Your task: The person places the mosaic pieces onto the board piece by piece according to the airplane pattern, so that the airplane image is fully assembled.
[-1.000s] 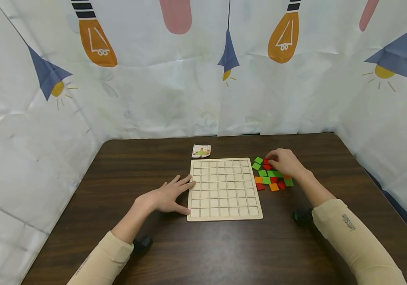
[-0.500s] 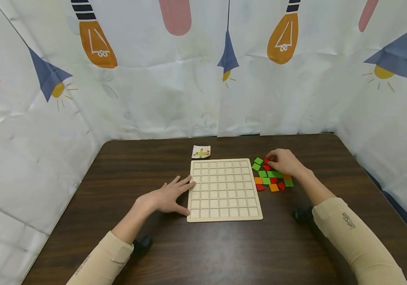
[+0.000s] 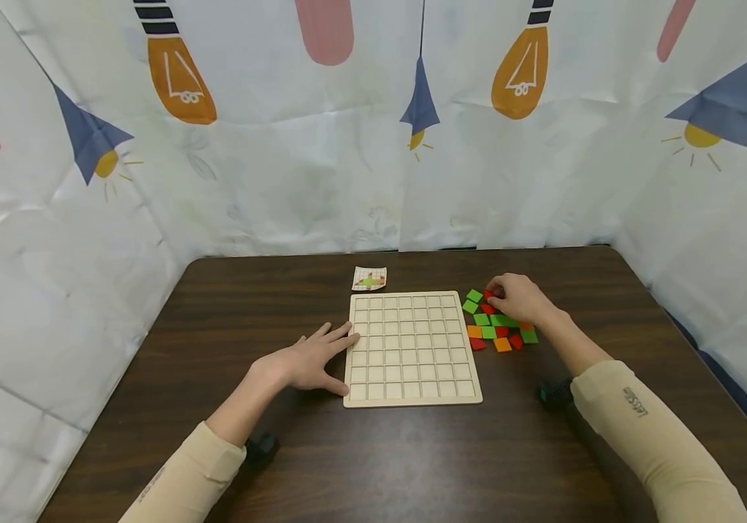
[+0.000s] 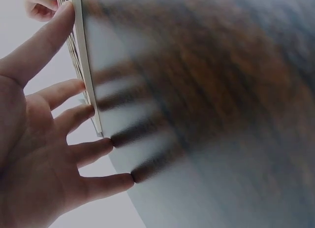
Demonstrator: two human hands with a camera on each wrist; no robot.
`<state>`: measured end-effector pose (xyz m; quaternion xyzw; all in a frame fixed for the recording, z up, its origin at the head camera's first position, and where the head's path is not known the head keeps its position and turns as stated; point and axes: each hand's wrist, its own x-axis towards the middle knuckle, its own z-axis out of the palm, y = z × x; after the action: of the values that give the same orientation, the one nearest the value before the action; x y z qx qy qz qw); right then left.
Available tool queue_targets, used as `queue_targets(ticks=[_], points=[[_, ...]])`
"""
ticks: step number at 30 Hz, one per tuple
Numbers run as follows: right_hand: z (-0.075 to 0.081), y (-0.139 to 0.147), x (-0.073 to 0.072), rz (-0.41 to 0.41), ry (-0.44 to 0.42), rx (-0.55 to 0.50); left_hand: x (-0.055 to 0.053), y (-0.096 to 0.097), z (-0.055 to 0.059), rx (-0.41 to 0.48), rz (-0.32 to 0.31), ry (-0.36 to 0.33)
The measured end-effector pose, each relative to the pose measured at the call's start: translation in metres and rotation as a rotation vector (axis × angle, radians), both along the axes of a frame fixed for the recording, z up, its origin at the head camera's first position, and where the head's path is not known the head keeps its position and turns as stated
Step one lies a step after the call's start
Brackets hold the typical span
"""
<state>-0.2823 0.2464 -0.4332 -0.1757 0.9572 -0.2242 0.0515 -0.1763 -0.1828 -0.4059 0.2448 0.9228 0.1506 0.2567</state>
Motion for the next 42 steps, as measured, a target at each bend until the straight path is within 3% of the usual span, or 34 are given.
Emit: queue_targets(ticks=[14, 42], points=[[0.006, 0.001, 0.005, -0.018, -0.026, -0.032, -0.003, 0.002, 0.001, 0.007, -0.006, -0.004], [0.009, -0.028, 0.036, 0.152, 0.045, -0.147, -0.001, 0.000, -0.001, -0.014, 0.003, -0.001]])
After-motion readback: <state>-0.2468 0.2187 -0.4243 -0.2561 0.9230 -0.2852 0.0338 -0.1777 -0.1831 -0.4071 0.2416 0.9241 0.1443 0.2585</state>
